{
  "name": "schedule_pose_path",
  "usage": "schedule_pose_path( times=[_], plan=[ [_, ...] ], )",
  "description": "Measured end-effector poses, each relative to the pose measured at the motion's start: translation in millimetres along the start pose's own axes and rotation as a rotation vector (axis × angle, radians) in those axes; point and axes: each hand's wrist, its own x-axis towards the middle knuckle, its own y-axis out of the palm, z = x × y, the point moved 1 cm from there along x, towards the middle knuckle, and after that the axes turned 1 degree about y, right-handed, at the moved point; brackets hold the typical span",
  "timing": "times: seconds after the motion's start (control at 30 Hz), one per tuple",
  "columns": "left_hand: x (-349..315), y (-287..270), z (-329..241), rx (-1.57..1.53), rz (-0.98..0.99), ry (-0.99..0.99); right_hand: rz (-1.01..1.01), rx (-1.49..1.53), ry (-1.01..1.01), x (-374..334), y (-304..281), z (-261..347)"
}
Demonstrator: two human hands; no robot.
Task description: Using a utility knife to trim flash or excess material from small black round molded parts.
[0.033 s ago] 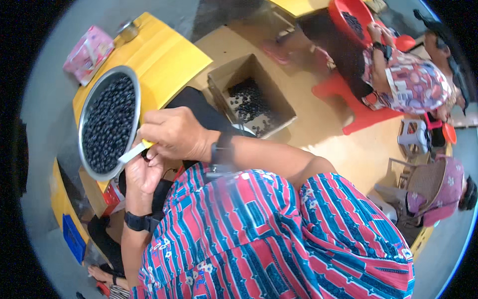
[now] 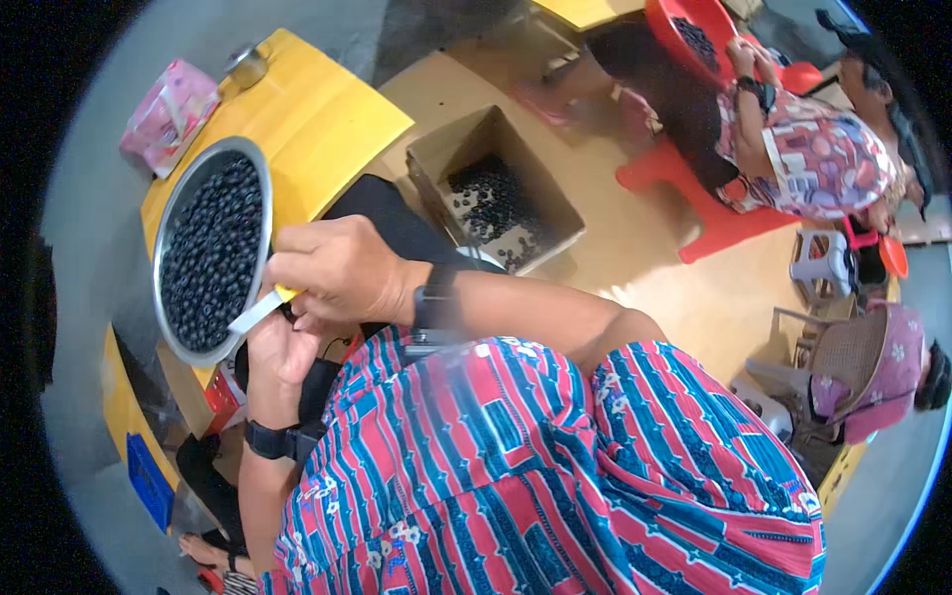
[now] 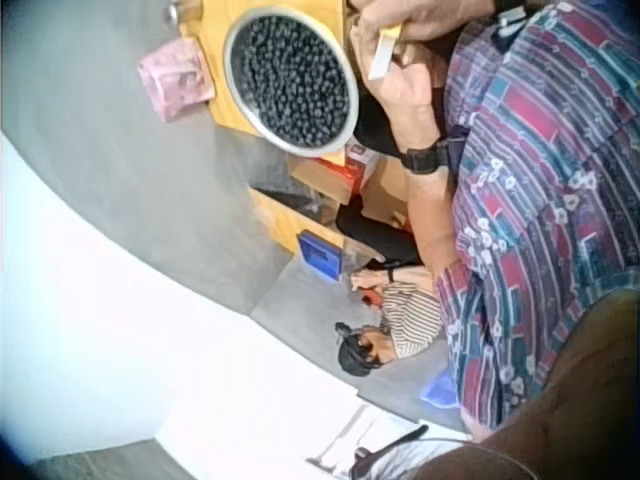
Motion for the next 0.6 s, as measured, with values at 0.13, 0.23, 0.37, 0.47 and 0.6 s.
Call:
schedule_pose_path(
  times=[0.13,0.23,0.37,0.47,0.6],
  plan=[
    [8.1,-6.1,4.0,0.805,0.383,0.287,-0.049,0.018,-0.09,5.1,-12.2,7.0],
    [50.4,9.1,33.8,0.574,0.734,0.19,-0.076,-0.068,-0.176,9.8,-21.3,18.4],
    [69.8,54.9,18.7,0.164,0.388,-0.405,-0.168,-0.092,-0.258,15.4,-4.6,29.2],
    [82.5,50.4,29.5,0.097,0.444,-0.393,-0.174,-0.115,-0.235,14.9,-7.6,27.2],
    [82.9,31.2,28.1,0.019,0.473,-0.308,-0.004,-0.12,-0.203,20.1,-6.6,29.2]
  ],
)
